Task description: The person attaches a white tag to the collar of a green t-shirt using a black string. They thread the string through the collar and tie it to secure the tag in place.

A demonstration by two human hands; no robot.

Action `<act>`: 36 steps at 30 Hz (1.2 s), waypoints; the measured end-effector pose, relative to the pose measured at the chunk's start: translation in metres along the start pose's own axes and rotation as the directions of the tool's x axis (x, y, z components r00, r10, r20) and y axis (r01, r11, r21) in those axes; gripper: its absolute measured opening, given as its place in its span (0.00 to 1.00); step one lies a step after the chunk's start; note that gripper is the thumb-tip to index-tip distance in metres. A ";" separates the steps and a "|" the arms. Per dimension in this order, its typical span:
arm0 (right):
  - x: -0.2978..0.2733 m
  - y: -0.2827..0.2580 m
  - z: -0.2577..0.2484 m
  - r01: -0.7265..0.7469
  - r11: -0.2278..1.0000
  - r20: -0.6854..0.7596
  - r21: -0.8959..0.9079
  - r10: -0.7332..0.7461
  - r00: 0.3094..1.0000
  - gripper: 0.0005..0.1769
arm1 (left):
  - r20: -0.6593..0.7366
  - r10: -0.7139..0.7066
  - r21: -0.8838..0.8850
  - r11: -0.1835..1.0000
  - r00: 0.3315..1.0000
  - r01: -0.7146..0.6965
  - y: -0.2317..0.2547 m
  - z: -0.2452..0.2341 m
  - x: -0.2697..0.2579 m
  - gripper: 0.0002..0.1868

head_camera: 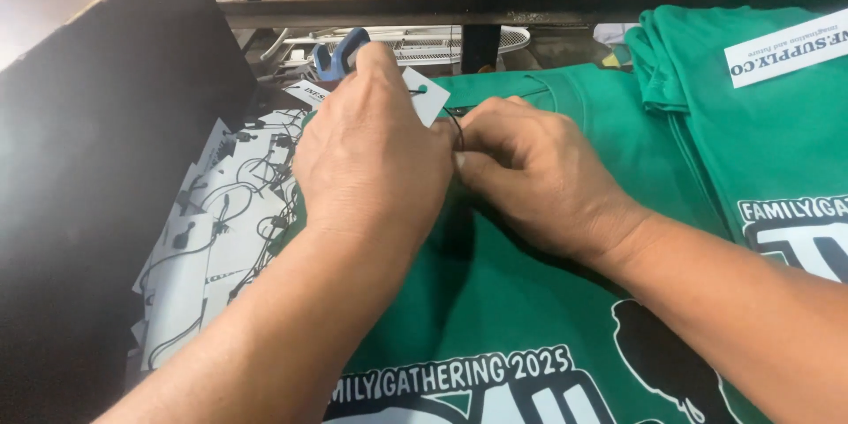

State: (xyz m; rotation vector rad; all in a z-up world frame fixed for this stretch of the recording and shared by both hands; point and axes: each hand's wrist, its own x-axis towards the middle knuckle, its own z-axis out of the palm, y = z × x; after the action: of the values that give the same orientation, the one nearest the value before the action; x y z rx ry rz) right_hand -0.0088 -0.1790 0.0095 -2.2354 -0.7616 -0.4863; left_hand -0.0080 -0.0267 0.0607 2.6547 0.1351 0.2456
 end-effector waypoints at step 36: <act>0.001 0.000 -0.002 -0.332 0.942 -0.262 0.057 0.335 0.905 0.03 | -0.182 -0.055 -0.492 0.870 0.982 -0.042 -0.026 0.038 0.005 0.11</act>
State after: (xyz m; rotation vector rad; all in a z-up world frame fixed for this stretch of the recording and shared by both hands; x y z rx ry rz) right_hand -0.0087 -0.1802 0.0119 -2.1701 -0.2323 -0.5960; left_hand 0.0027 -0.0194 0.0164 2.1146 0.1228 0.4660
